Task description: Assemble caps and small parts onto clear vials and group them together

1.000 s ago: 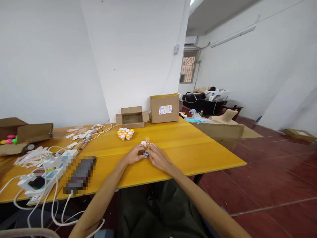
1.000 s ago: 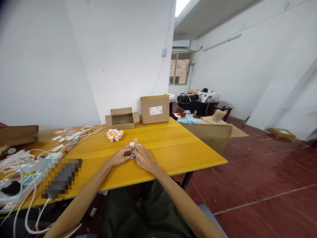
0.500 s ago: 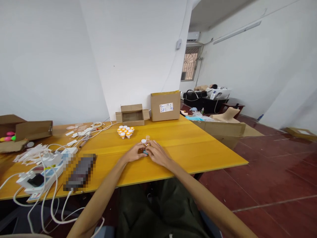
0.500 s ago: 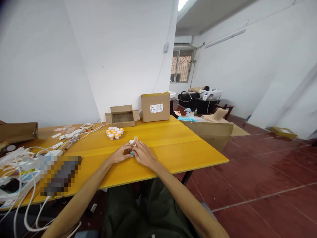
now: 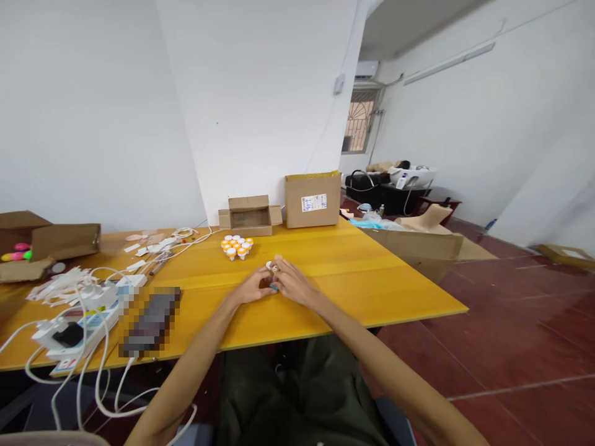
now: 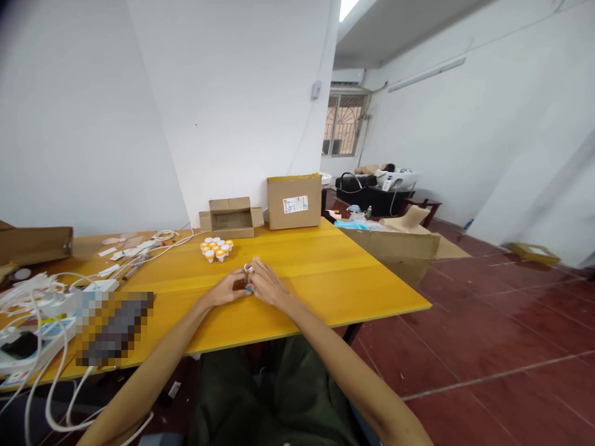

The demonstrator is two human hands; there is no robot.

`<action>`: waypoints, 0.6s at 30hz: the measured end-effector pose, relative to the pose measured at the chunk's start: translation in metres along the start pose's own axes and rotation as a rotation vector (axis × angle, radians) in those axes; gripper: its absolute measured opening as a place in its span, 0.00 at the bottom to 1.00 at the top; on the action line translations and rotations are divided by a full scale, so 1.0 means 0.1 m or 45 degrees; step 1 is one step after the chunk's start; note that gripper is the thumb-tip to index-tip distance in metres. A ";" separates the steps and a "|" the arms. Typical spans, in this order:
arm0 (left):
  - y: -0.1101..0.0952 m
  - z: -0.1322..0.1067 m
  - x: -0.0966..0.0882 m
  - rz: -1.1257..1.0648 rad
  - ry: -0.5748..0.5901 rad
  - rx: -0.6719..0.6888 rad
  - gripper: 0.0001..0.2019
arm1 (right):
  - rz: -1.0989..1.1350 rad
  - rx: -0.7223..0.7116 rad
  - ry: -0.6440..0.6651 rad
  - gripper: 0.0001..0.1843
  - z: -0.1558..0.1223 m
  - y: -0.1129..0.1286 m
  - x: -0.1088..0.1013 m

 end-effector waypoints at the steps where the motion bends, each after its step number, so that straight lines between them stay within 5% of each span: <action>1: 0.00 0.00 0.00 -0.004 0.001 -0.002 0.04 | -0.003 -0.008 0.010 0.05 0.00 -0.01 0.00; 18: 0.04 0.01 0.01 -0.044 0.021 -0.039 0.06 | 0.021 -0.170 0.156 0.07 0.08 -0.02 -0.14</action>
Point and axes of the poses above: each hand's wrist, its own z-axis towards the middle knuckle, its own x-axis out of the palm, y = z × x, the point moved 1 cm from there along z, towards the middle knuckle, and after that the axes turned 12 degrees about -x, right-handed, at the moved point
